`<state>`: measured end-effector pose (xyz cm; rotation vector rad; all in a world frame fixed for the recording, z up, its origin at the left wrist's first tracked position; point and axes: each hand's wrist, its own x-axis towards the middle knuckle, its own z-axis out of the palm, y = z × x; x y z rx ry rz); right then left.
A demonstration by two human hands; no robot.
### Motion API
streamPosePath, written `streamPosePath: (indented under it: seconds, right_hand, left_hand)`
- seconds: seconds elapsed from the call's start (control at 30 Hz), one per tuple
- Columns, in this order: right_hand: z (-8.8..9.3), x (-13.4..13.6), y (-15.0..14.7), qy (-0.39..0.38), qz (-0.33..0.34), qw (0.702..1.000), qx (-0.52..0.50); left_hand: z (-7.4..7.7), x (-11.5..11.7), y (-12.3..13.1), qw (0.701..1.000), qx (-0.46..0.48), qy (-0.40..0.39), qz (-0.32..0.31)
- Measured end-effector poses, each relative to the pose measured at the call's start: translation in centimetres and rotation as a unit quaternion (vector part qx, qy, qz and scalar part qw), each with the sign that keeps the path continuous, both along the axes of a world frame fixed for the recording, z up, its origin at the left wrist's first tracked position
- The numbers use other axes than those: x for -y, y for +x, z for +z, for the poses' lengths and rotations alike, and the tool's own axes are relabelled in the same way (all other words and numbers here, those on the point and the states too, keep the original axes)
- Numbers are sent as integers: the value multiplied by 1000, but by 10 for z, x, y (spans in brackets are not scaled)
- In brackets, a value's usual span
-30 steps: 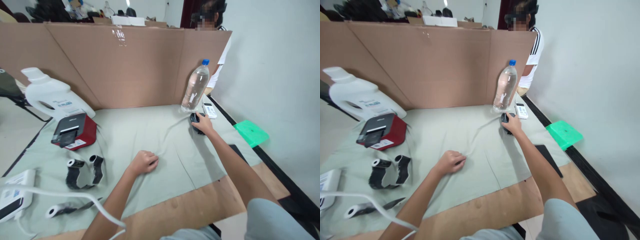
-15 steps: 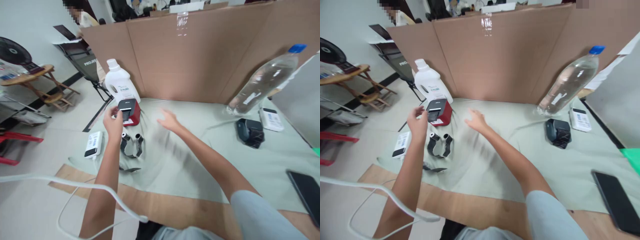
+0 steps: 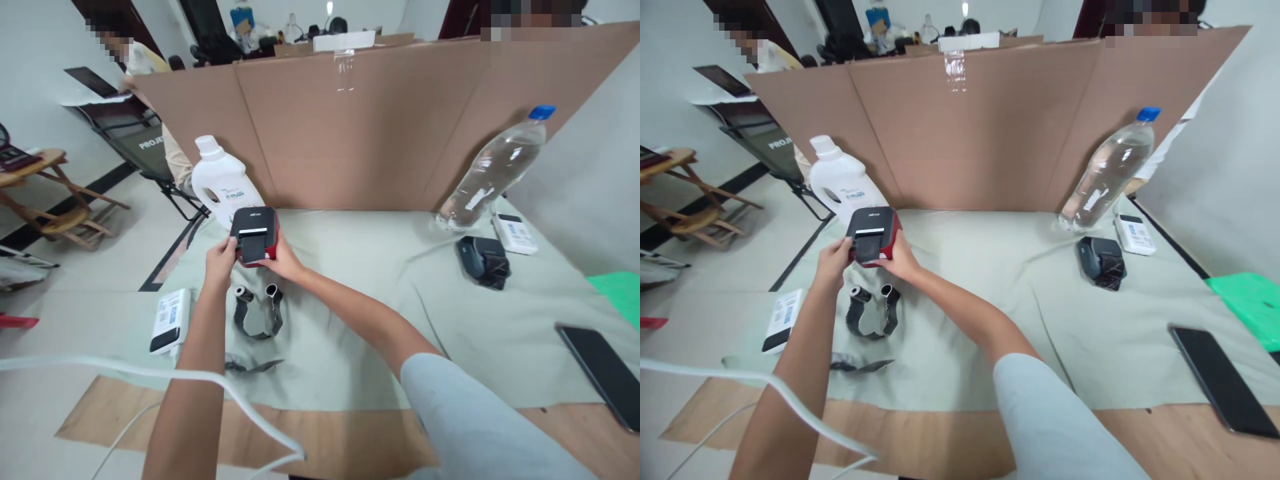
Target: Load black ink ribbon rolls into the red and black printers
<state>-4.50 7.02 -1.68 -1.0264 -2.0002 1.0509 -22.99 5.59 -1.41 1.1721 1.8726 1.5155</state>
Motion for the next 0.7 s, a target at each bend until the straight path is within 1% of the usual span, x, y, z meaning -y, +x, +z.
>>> streamPosePath:
  seconds: [0.07, 0.1, 0.17, 0.2, 0.23, 0.3, 0.37, 0.43, 0.53, 0.6, 0.7]
  right_hand:
    - [3, 8, 40, 48, -22, 998, -28]
    - [4, 14, 64, 75, -31, 996, -43]
    - [3, 31, 114, 121, -41, 989, -69]
    - [2, 42, 139, 137, -49, 987, -71]
    - [0, 54, 163, 147, -61, 985, -67]
    - [-4, 76, 202, 154, -91, 982, -60]
    - [-11, 94, 229, 147, -117, 981, -54]
    - [-20, 105, 244, 138, -139, 980, -41]
    - [-33, 113, 249, 126, -157, 979, -34]
    - [-39, 116, 247, 121, -159, 979, -45]
    - [-44, 119, 244, 121, -169, 977, -50]
  left_hand:
    - [13, 13, 33, 1000, 3, -4, -27]
    - [19, 21, 54, 998, -17, -5, -54]
    - [27, 42, 100, 994, -50, -4, -96]
    - [29, 52, 125, 991, -60, -3, -116]
    - [30, 63, 148, 989, -63, -2, -137]
    - [25, 80, 190, 983, -53, -4, -174]
    - [16, 91, 220, 981, -35, -12, -192]
    - [5, 96, 237, 981, -20, -22, -194]
    - [-7, 98, 243, 983, -5, -30, -182]
    - [-9, 96, 241, 983, 4, -36, -177]
    - [-5, 89, 235, 979, 49, -71, -184]
